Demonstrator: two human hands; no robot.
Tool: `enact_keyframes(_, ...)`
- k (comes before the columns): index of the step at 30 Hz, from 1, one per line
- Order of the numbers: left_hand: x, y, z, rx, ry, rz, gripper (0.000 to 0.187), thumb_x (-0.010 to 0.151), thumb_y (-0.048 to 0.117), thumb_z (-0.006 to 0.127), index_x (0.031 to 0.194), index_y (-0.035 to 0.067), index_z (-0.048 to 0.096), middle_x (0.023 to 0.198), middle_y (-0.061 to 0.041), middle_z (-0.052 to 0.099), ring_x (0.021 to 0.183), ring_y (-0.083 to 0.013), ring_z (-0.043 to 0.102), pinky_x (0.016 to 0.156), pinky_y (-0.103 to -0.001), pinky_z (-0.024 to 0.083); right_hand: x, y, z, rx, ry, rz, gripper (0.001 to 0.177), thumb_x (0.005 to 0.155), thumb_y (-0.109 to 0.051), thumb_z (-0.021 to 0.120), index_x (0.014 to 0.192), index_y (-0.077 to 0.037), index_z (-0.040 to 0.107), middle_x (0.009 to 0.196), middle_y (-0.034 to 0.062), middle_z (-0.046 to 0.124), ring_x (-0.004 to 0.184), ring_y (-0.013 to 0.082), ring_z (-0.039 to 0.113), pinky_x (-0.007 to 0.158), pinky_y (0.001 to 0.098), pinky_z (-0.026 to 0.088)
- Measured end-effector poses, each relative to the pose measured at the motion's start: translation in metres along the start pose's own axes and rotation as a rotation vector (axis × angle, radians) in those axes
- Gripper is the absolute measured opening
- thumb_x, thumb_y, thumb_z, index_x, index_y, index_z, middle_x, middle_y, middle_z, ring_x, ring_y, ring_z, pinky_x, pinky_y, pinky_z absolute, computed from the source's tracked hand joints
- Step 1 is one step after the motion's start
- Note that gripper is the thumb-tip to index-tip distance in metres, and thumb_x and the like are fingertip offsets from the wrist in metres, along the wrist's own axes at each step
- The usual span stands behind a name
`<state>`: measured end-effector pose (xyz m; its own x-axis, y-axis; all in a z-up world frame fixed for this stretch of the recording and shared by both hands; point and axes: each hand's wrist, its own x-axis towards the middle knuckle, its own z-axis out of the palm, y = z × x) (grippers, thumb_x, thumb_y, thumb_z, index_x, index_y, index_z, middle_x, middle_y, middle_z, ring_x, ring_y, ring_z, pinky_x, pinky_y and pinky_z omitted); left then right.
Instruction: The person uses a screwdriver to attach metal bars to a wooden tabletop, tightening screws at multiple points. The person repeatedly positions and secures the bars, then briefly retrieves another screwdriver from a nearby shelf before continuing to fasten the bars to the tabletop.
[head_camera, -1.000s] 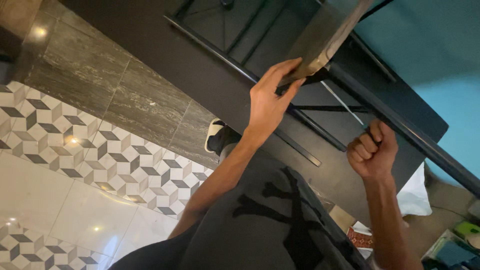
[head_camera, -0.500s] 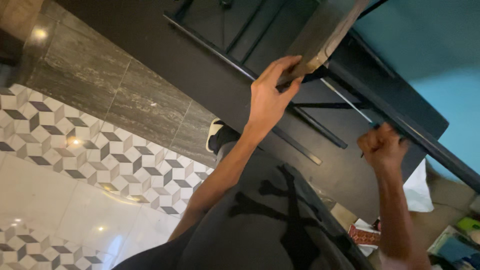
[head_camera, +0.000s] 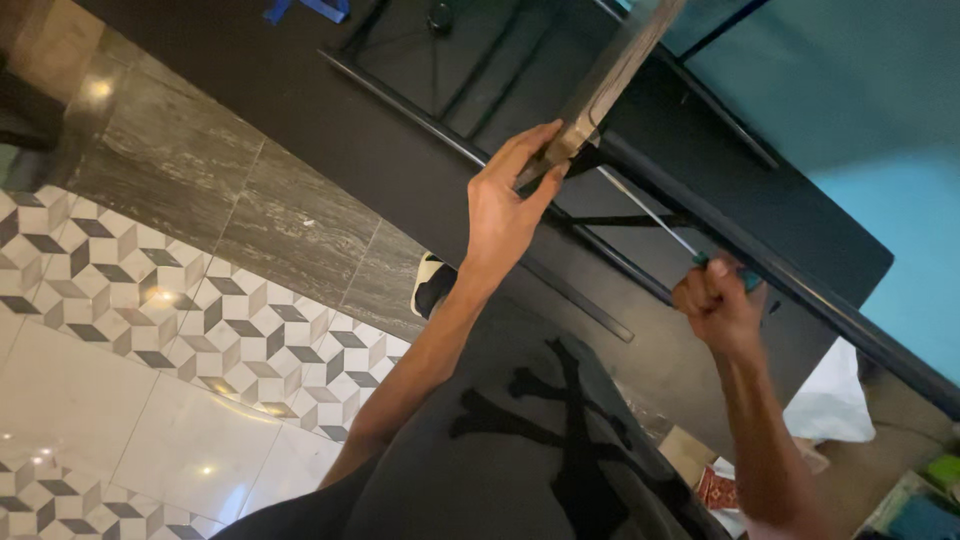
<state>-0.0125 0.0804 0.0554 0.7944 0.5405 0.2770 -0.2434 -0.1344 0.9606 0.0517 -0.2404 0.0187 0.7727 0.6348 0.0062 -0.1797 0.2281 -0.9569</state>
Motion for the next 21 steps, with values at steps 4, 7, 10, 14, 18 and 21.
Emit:
enact_keyframes(4, 0.003, 0.005, 0.000, 0.084, -0.001, 0.022, 0.036, 0.095, 0.001, 0.074, 0.130, 0.003, 0.068, 0.130, -0.013, 0.071, 0.112, -0.0204, 0.074, 0.096, -0.030, 0.059, 0.005, -0.006, 0.009, -0.175, -0.022, -0.080, 0.038, 0.107, -0.018, 0.053, 0.073, -0.021, 0.036, 0.053, -0.0052, 0.033, 0.041, 0.0062, 0.030, 0.039, 0.0266, 0.027)
enact_keyframes(7, 0.001, 0.007, 0.001, 0.063, -0.013, -0.057, 0.035, 0.093, 0.001, 0.073, 0.128, 0.002, 0.069, 0.122, -0.011, 0.074, 0.104, -0.0197, 0.075, 0.092, -0.030, 0.060, 0.001, -0.006, 0.009, -0.166, 0.037, -0.052, 0.033, 0.104, -0.018, 0.056, 0.077, -0.019, 0.037, 0.051, -0.0059, 0.035, 0.040, 0.0049, 0.031, 0.040, 0.0259, 0.026)
enact_keyframes(10, 0.001, 0.006, 0.003, 0.121, 0.001, 0.021, 0.035, 0.093, 0.001, 0.074, 0.127, 0.003, 0.069, 0.123, -0.011, 0.074, 0.105, -0.0190, 0.075, 0.093, -0.031, 0.060, 0.002, 0.000, -0.001, -0.346, -0.029, -0.109, 0.033, 0.106, -0.019, 0.054, 0.077, -0.018, 0.038, 0.054, -0.0053, 0.039, 0.042, 0.0053, 0.038, 0.041, 0.0251, 0.031)
enact_keyframes(14, 0.002, 0.003, 0.007, 0.125, -0.006, -0.011, 0.035, 0.091, 0.001, 0.074, 0.126, 0.002, 0.069, 0.119, -0.010, 0.074, 0.100, -0.0176, 0.075, 0.088, -0.030, 0.060, 0.001, 0.010, -0.019, -0.718, 0.002, -0.222, 0.041, 0.104, -0.014, 0.058, 0.068, -0.016, 0.040, 0.056, -0.0039, 0.042, 0.046, 0.0068, 0.040, 0.043, 0.0254, 0.032)
enact_keyframes(18, 0.000, 0.001, 0.007, 0.118, 0.001, -0.036, 0.035, 0.091, 0.001, 0.075, 0.126, 0.001, 0.069, 0.116, -0.011, 0.075, 0.098, -0.0173, 0.074, 0.088, -0.031, 0.060, 0.001, 0.009, -0.030, -1.023, -0.080, -0.340, 0.040, 0.098, -0.007, 0.066, 0.064, -0.013, 0.047, 0.057, -0.0013, 0.044, 0.049, 0.0090, 0.040, 0.047, 0.0278, 0.033)
enact_keyframes(21, -0.001, 0.001, 0.010, 0.124, 0.004, -0.039, 0.035, 0.092, 0.001, 0.075, 0.126, 0.001, 0.069, 0.114, -0.011, 0.075, 0.099, -0.0166, 0.074, 0.089, -0.031, 0.059, 0.005, 0.003, -0.038, -1.100, -0.238, -0.436, 0.036, 0.093, -0.006, 0.071, 0.063, -0.013, 0.051, 0.057, -0.0001, 0.046, 0.051, 0.0101, 0.043, 0.050, 0.0286, 0.035)
